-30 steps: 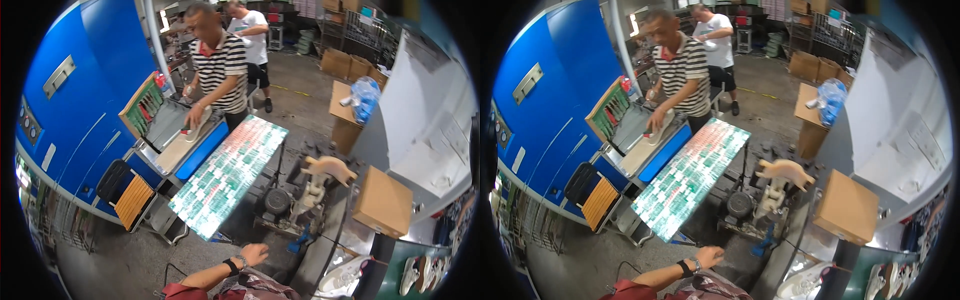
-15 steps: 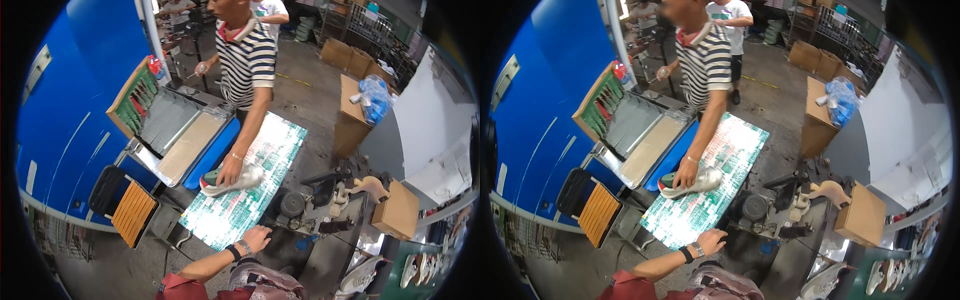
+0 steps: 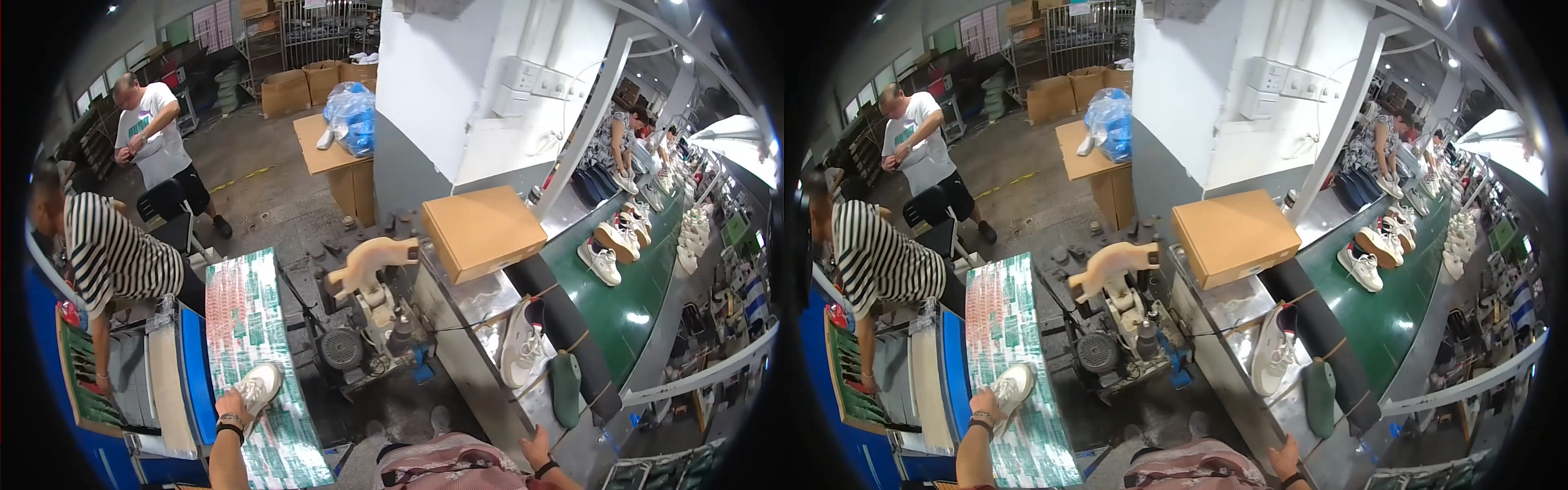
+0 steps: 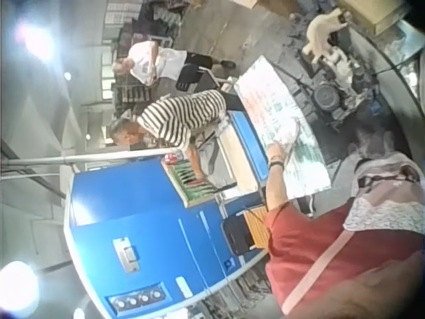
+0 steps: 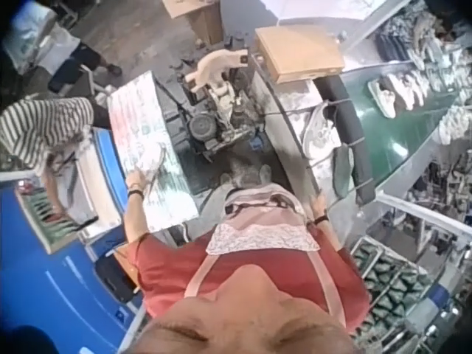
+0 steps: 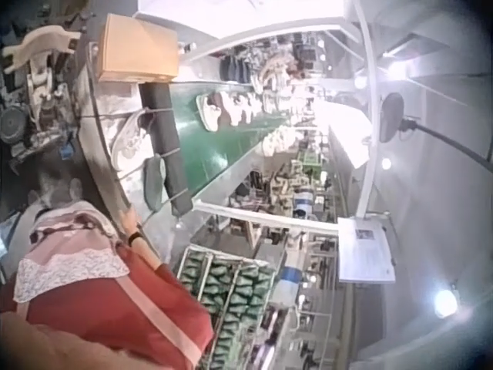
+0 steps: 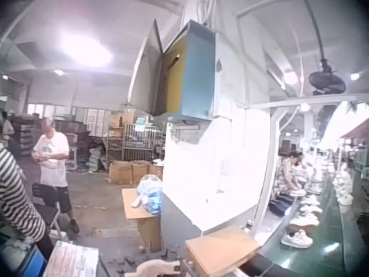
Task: Inserting shoe lasts into sneakers, inspecting the fit, and organizing the shoes on a conveyor belt.
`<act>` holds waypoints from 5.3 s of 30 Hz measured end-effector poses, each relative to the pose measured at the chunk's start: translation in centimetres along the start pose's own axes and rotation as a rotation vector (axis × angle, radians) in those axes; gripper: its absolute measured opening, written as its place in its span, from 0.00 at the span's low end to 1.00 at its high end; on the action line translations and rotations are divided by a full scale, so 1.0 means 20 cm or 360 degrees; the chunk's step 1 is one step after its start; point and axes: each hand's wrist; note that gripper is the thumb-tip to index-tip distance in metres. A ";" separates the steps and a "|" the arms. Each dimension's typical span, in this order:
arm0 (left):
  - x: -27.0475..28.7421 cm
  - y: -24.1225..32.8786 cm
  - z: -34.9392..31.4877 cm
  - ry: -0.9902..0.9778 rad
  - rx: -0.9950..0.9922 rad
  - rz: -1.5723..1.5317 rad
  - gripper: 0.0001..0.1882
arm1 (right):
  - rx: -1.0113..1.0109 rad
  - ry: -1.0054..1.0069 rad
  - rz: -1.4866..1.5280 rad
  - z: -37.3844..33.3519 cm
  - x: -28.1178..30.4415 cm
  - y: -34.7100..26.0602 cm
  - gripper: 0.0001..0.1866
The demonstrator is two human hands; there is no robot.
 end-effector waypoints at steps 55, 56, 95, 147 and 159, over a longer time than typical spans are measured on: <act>0.68 2.45 -0.17 -0.0249 -0.0827 -0.4856 0.42 | 0.1849 -0.0017 0.0042 -0.42 0.44 -2.17 0.54; 0.67 2.45 -0.17 -0.0212 -0.0855 -0.4871 0.41 | 0.1858 -0.0004 0.0039 -0.42 0.44 -2.17 0.54; 0.88 2.92 -0.47 0.0075 -0.1348 -0.3065 0.39 | 0.0424 0.0609 0.0762 0.48 0.86 -0.61 0.61; 0.03 4.44 -0.03 -0.1972 -0.2227 -0.0638 0.29 | -0.2063 0.0395 0.2353 0.26 0.04 -0.46 0.73; 0.09 3.94 -0.91 -0.2393 -0.2110 -0.0760 0.30 | -0.1040 0.0671 0.3371 -0.60 0.16 -0.06 0.64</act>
Point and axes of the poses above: each hand's wrist, its own z-axis towards the middle knuckle, its own x-axis out of the back of the hand, y = z × x, and after that the axes turned 15 degrees about -x, right-handed
